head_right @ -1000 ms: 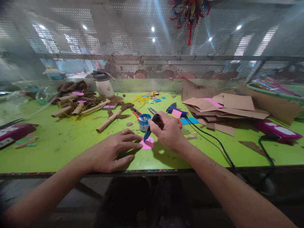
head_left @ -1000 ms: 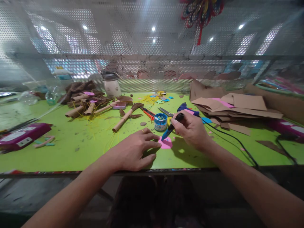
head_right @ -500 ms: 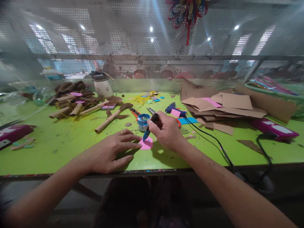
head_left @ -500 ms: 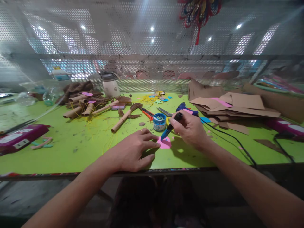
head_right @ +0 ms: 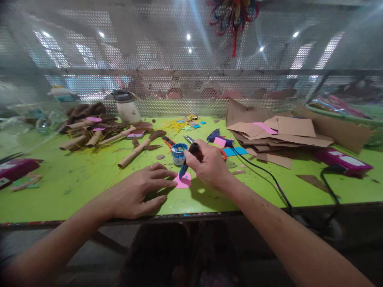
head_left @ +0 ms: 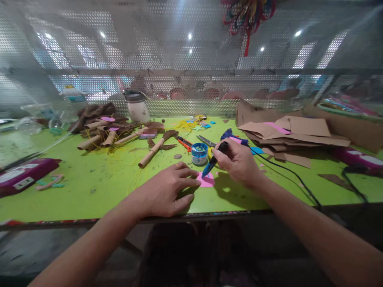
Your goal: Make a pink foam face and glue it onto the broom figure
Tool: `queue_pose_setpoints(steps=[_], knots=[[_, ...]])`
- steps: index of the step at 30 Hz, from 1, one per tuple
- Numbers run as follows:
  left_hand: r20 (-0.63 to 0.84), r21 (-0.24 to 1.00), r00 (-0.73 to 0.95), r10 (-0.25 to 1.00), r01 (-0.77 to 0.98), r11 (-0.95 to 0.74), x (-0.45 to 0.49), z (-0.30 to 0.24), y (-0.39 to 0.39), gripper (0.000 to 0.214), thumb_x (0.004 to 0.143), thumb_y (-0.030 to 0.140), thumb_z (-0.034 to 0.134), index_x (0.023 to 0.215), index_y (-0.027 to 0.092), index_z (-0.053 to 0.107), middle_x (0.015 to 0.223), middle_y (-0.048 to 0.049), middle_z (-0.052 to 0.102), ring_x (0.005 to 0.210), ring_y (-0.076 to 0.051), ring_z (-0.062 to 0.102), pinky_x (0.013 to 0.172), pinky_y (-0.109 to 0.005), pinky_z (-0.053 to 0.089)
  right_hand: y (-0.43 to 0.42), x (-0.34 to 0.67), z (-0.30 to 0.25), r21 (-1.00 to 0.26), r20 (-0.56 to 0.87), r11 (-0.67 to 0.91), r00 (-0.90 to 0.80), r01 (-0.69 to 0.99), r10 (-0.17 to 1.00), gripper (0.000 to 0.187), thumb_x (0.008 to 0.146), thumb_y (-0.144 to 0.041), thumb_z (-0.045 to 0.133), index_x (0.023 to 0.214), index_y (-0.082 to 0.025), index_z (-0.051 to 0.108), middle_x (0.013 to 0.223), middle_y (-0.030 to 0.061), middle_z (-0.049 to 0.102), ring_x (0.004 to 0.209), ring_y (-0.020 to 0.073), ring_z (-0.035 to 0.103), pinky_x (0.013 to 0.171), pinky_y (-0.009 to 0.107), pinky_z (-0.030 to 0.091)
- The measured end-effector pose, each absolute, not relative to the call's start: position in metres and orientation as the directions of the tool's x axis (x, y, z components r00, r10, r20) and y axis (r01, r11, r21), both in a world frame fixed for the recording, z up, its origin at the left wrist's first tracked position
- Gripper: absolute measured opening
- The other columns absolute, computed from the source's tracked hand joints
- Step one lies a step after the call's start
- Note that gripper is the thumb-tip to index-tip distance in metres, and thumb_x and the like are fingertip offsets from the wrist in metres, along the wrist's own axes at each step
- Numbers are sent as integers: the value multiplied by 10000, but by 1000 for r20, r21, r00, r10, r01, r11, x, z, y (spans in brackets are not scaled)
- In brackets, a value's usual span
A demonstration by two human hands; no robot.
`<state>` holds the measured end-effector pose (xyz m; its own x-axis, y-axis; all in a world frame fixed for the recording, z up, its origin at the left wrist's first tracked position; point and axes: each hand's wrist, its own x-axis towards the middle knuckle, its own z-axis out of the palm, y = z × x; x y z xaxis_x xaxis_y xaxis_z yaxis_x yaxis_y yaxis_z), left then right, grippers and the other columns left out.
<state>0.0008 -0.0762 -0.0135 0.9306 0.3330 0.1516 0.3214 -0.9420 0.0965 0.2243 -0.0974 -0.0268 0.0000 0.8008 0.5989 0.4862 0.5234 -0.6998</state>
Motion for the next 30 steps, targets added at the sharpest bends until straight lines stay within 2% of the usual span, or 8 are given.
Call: queue_pose_setpoints(steps=[30], knots=[[168, 102, 931, 325, 312, -945, 0, -14, -77, 347, 870, 242, 505, 1179, 186, 652, 1270, -97, 618, 1137, -259, 533, 1000, -427, 411, -98, 224, -26, -709, 578, 513, -18, 483, 816, 208, 891, -340, 544, 750, -191, 503, 585, -45, 472, 526, 99, 417, 508, 246, 340]])
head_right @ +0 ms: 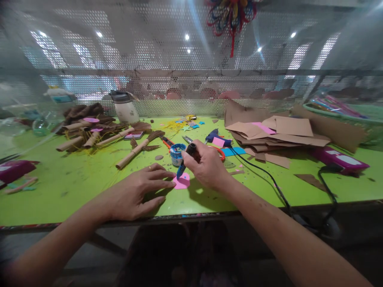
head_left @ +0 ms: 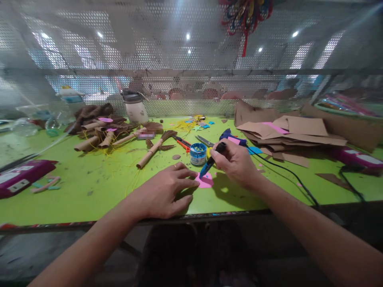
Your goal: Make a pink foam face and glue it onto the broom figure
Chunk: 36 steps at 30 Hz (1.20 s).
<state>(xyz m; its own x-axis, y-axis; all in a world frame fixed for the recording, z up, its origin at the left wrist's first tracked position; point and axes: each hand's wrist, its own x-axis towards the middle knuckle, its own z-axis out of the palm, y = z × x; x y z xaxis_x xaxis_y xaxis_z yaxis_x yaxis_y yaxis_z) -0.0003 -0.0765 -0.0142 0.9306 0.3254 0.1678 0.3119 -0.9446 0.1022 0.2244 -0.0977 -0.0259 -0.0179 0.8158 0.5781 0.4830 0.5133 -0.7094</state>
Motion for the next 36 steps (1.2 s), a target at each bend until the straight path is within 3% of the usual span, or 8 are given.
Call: queue_pose_setpoints(steps=[20, 26, 31, 36], knots=[[160, 103, 928, 337, 324, -941, 1, -14, -76, 357, 861, 240, 514, 1184, 179, 653, 1278, -109, 615, 1144, -273, 533, 1006, -436, 411, -98, 225, -27, -705, 590, 504, 18, 499, 807, 212, 886, -343, 557, 744, -194, 505, 583, -46, 475, 521, 95, 423, 504, 247, 341], [160, 109, 927, 339, 325, -939, 1, -13, -76, 351, 859, 233, 515, 1176, 185, 657, 1271, -101, 621, 1133, -274, 535, 998, -438, 414, -97, 227, -26, -750, 623, 539, 139, 383, 770, 202, 876, -346, 571, 746, -202, 511, 536, -60, 466, 463, 87, 419, 459, 238, 332], [185, 106, 924, 333, 319, -942, 0, -14, -77, 325, 846, 211, 516, 1129, 186, 672, 1257, -101, 630, 1131, -263, 540, 1002, -420, 412, -89, 233, -14, -772, 636, 584, 343, 252, 692, 224, 858, -364, 593, 724, -208, 506, 491, -63, 491, 399, 80, 410, 404, 226, 328], [197, 101, 927, 319, 304, -947, -1, -14, -78, 293, 840, 209, 528, 1089, 182, 680, 1221, -107, 645, 1094, -259, 558, 991, -419, 419, -65, 234, 6, -756, 654, 572, 353, 319, 668, 266, 843, -404, 606, 701, -206, 500, 485, -55, 498, 416, 86, 434, 431, 226, 348]])
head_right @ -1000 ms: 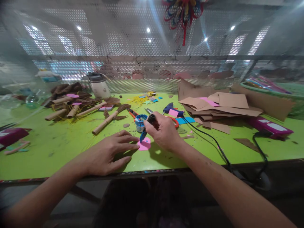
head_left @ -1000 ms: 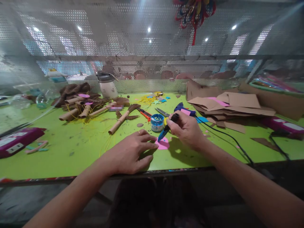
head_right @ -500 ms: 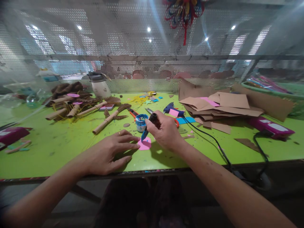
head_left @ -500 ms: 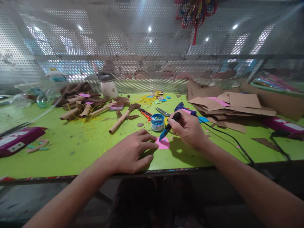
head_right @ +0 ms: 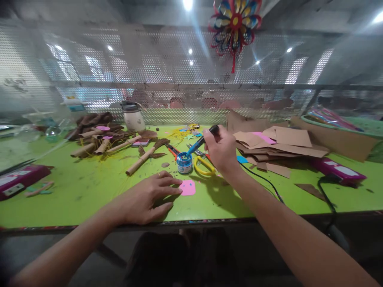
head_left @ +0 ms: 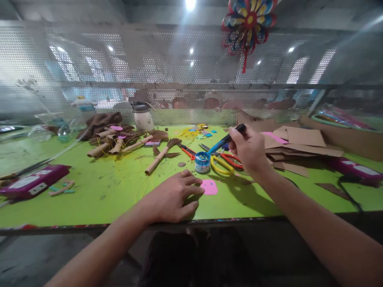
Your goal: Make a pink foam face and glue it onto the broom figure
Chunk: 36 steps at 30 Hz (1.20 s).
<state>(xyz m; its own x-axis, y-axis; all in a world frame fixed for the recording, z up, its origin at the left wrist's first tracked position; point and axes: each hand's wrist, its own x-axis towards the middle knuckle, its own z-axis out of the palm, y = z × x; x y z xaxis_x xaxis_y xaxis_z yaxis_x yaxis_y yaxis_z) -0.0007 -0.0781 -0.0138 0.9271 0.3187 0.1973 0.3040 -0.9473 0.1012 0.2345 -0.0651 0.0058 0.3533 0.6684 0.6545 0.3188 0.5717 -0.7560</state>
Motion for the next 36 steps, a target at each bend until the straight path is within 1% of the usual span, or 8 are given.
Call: queue_pose_setpoints(steps=[4, 8, 14, 19, 23, 27, 31, 36], knots=[[215, 91, 927, 308, 295, -951, -2, -15, -78, 268, 828, 199, 530, 1045, 179, 686, 1169, -107, 665, 1069, -255, 569, 980, -410, 428, -41, 223, 9, -715, 653, 492, 224, 496, 723, 267, 826, -397, 585, 672, -199, 494, 514, -43, 503, 481, 102, 456, 485, 237, 351], [225, 83, 924, 308, 297, -951, -2, -17, -77, 288, 810, 207, 539, 1057, 180, 683, 1173, -109, 665, 1053, -262, 574, 967, -416, 437, -21, 217, -6, -633, 604, 426, 67, 647, 794, 267, 796, -378, 590, 627, -183, 521, 552, -18, 533, 541, 124, 475, 529, 257, 350], [219, 97, 922, 318, 304, -948, -1, -15, -79, 290, 811, 197, 536, 1058, 181, 687, 1212, -114, 653, 1066, -271, 569, 977, -435, 435, -16, 229, -23, -682, 547, 447, -2, 579, 837, 284, 802, -421, 592, 675, -168, 568, 580, -9, 564, 554, 132, 490, 510, 252, 355], [186, 118, 922, 340, 323, -939, 0, -14, -79, 339, 840, 199, 510, 1134, 176, 677, 1226, -108, 641, 1093, -270, 546, 988, -431, 425, -23, 234, -19, -693, 523, 472, -71, 544, 849, 261, 808, -403, 588, 686, -175, 554, 558, -29, 523, 525, 117, 448, 504, 251, 344], [171, 126, 923, 346, 327, -936, 0, -15, -77, 374, 841, 209, 514, 1184, 177, 659, 1254, -108, 623, 1117, -275, 535, 995, -443, 419, -26, 234, -11, -688, 562, 485, -27, 540, 827, 266, 814, -390, 585, 657, -187, 514, 554, -31, 503, 535, 113, 439, 505, 249, 332], [173, 144, 918, 358, 336, -931, -1, -16, -76, 379, 835, 219, 533, 1191, 188, 657, 1262, -107, 621, 1124, -278, 539, 996, -448, 426, -34, 236, 1, -693, 625, 497, 92, 523, 775, 262, 804, -362, 602, 637, -190, 497, 549, -32, 492, 526, 103, 423, 496, 245, 326], [173, 150, 916, 362, 339, -929, -2, -16, -76, 367, 850, 242, 525, 1187, 194, 661, 1267, -109, 623, 1129, -284, 550, 1014, -470, 413, -41, 239, 7, -744, 645, 530, 230, 407, 729, 251, 811, -371, 611, 664, -197, 505, 517, -32, 503, 480, 99, 429, 453, 236, 329], [157, 149, 910, 383, 361, -920, -2, -15, -77, 369, 860, 255, 517, 1194, 193, 661, 1282, -116, 615, 1150, -281, 541, 1025, -461, 412, -44, 239, 8, -783, 621, 560, 289, 273, 728, 235, 818, -325, 614, 652, -200, 505, 477, -40, 501, 426, 84, 424, 410, 219, 327]])
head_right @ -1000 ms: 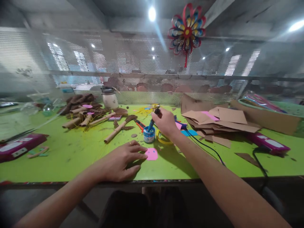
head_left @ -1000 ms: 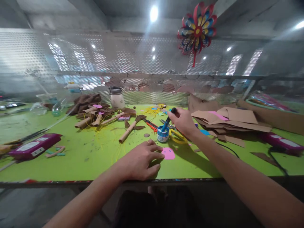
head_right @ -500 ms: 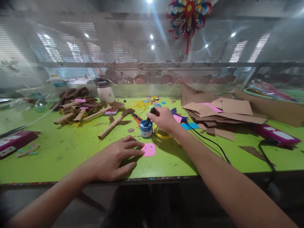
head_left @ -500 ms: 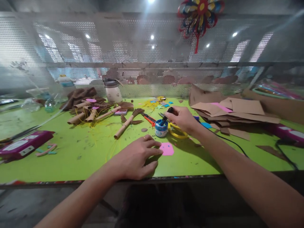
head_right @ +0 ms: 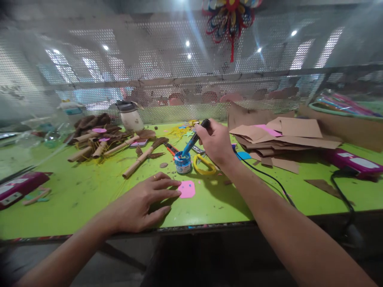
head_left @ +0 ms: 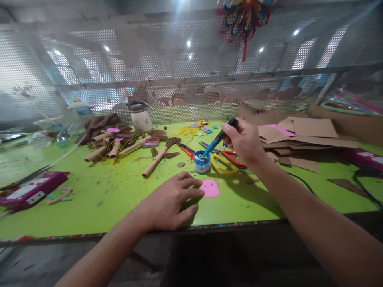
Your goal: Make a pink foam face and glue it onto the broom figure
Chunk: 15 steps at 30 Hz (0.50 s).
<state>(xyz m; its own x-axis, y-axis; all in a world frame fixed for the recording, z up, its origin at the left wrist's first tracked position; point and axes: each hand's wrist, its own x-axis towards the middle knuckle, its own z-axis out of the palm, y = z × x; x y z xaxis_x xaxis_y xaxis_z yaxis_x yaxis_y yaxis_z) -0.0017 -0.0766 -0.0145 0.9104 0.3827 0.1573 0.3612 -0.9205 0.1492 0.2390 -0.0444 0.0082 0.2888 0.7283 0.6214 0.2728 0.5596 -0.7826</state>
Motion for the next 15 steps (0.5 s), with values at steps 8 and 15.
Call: queue_pose_setpoints(steps=[8, 15], knots=[[139, 142, 913, 383, 364, -920, -2, -14, -77, 370, 874, 266, 502, 1203, 189, 654, 1293, -109, 605, 1152, -279, 528, 1036, -470, 397, -64, 234, 8, -878, 474, 466, 321, 107, 820, 249, 791, -306, 634, 609, -193, 508, 418, -55, 467, 356, 63, 382, 348, 203, 292], [141, 138, 923, 358, 340, -930, -1, -12, -77, 360, 868, 258, 512, 1185, 168, 658, 1289, -116, 605, 1143, -278, 515, 1011, -447, 416, -81, 243, -14, -908, 416, 399, 171, 123, 893, 265, 840, -357, 612, 665, -189, 507, 462, -46, 509, 376, 70, 416, 358, 202, 315]])
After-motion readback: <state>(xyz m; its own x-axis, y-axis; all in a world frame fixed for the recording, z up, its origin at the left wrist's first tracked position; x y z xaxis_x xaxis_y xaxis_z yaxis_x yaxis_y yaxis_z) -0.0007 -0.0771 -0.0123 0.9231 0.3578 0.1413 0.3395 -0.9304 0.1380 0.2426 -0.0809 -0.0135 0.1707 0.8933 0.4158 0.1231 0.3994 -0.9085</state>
